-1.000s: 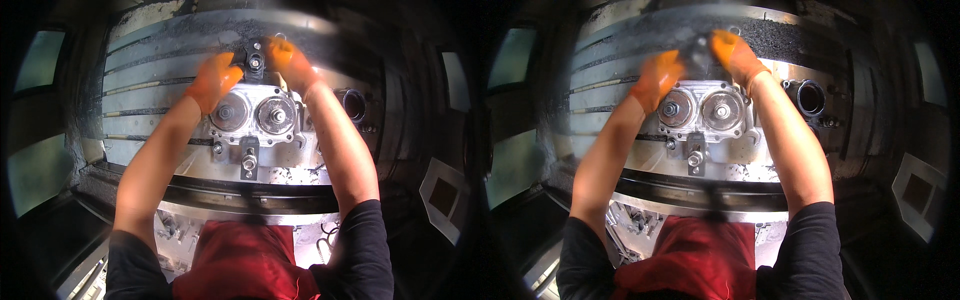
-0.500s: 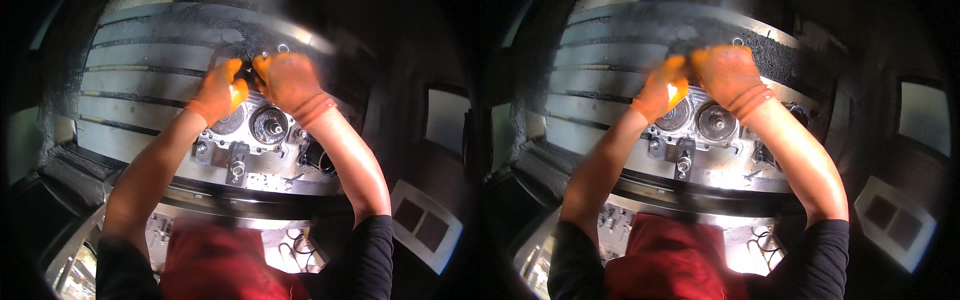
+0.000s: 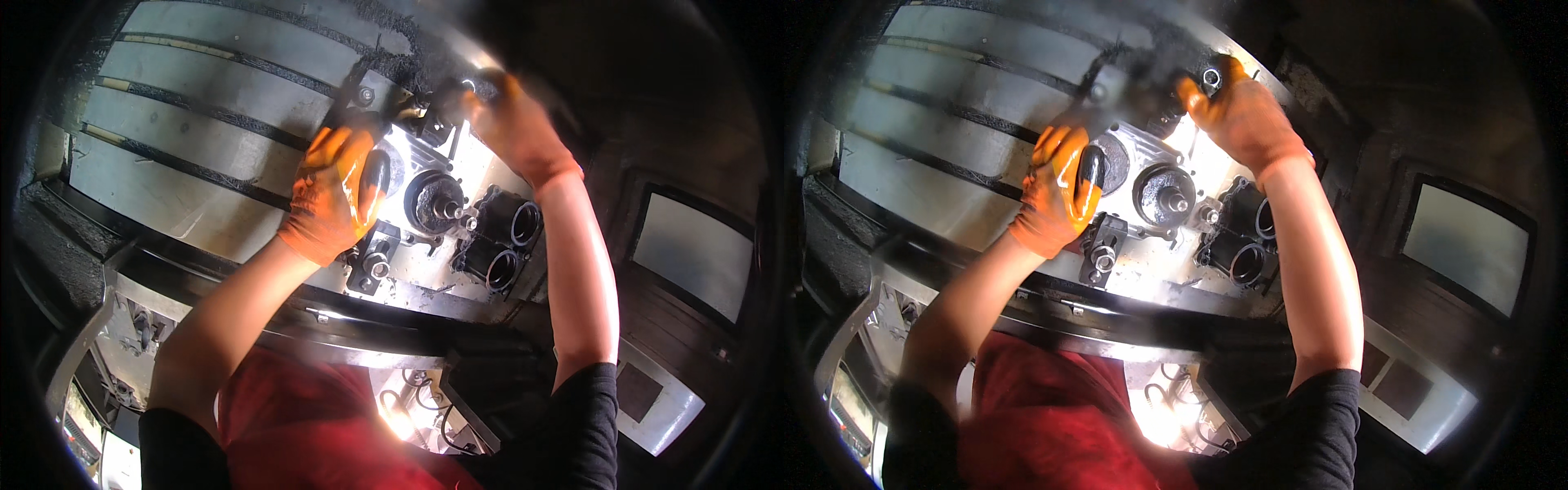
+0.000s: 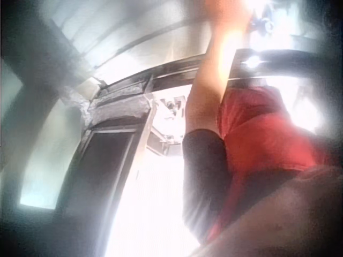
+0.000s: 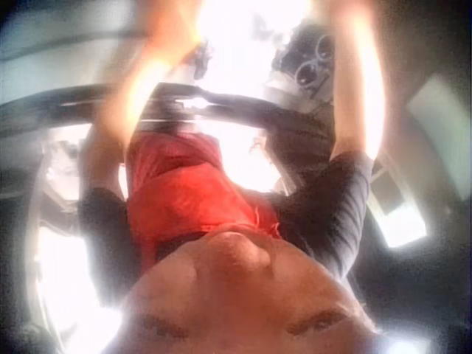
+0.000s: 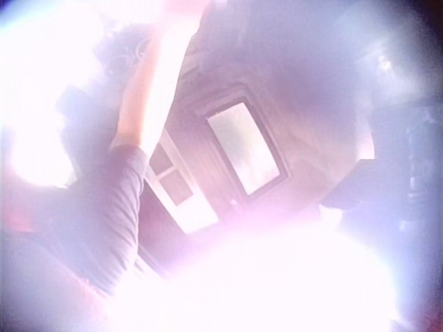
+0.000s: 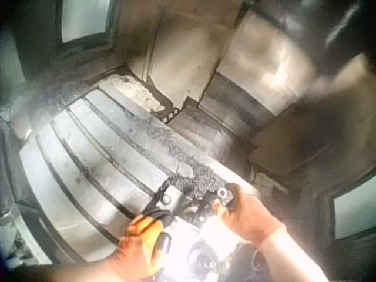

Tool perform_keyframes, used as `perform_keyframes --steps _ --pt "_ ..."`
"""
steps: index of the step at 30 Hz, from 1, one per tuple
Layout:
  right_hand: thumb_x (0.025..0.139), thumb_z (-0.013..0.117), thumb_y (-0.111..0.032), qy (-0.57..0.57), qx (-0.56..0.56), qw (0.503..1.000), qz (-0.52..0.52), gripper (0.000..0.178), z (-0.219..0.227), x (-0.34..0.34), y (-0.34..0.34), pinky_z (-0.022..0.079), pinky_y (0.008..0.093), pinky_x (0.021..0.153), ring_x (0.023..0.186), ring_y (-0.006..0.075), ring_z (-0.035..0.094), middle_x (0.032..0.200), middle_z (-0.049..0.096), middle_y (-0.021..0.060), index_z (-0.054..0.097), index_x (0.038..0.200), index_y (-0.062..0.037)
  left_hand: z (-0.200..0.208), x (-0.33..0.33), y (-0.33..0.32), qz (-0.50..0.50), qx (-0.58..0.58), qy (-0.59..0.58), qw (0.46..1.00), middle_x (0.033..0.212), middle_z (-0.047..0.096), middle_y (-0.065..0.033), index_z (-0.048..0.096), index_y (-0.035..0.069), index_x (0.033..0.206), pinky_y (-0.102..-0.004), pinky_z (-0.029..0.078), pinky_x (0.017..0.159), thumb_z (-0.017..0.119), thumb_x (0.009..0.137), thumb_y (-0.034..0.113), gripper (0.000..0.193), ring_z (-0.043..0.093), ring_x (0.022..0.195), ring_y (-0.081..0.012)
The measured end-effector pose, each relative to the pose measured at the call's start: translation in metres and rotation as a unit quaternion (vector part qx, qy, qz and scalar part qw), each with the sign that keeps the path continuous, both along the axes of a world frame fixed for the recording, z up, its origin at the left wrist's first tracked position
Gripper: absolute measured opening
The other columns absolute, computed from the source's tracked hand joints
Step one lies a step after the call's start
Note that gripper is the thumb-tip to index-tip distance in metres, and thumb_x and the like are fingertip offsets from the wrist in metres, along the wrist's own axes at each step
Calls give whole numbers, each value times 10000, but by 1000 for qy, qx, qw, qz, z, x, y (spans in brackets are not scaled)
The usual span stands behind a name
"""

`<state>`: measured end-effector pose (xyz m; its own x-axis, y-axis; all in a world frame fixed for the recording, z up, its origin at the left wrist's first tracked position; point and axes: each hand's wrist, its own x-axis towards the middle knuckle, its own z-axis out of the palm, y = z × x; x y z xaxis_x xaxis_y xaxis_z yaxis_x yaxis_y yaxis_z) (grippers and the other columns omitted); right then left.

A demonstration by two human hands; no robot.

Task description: The person opens the door of a CNC machine, uses an air nozzle to clear debris, and then uses a wrench to loosen and remove metal components from a fixture on the machine bed.

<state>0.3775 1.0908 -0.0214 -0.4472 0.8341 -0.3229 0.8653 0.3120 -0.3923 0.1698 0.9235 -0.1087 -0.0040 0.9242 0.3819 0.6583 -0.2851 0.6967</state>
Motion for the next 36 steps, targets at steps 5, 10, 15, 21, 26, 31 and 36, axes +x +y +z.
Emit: perform_keyframes --steps 5,10,15,21,26,31,36 --pt "990 592 -308 21 -201 974 -102 382 -7 -40 -1 487 267 765 868 126 593 994 675 71 628 1237 -18 -10 6 3 47 81 -40 995 1075 605 -193 574 -7 1190 -454 472 879 692 645 132 574 580 966 -368" --pt "956 603 -308 61 -253 952 -164 382 -21 -35 -4 489 304 711 763 157 590 893 674 97 678 1070 48 -4 7 4 62 44 -58 995 972 602 -150 596 6 1135 -433 487 810 726 604 127 559 578 880 -359" --pt "911 582 -281 26 -195 967 -163 368 -28 -34 -3 477 307 668 708 165 579 829 672 115 704 979 60 -5 7 3 68 46 -96 992 933 594 -120 611 31 1012 -432 500 757 766 581 148 472 586 868 -332" --pt "925 602 -353 -4 -180 982 -58 429 -19 -38 -2 494 304 678 741 150 603 850 687 94 677 1006 62 -2 1 -1 68 -3 -94 993 995 622 -139 618 37 987 -422 503 838 775 607 181 436 603 959 -333" --pt "906 687 -358 94 -45 993 -50 459 8 -16 -13 541 358 753 821 241 662 938 702 121 596 1145 24 -1 -2 -5 56 2 -102 993 1141 644 -154 639 45 1065 -429 473 941 767 629 236 493 582 1122 -337" --pt "869 681 -281 -243 174 925 237 309 18 -48 -38 532 445 704 851 394 666 910 671 232 617 1008 -12 -8 -2 -4 41 -37 -132 990 1146 635 -127 643 68 1066 -455 446 961 756 655 259 467 568 1164 -318" --pt "899 646 -300 -266 125 935 197 282 21 -37 -30 529 437 635 792 394 659 868 669 203 604 971 -31 -8 -2 -7 24 -55 -159 985 1047 625 -78 646 72 1068 -459 424 941 751 665 293 472 560 1112 -285"
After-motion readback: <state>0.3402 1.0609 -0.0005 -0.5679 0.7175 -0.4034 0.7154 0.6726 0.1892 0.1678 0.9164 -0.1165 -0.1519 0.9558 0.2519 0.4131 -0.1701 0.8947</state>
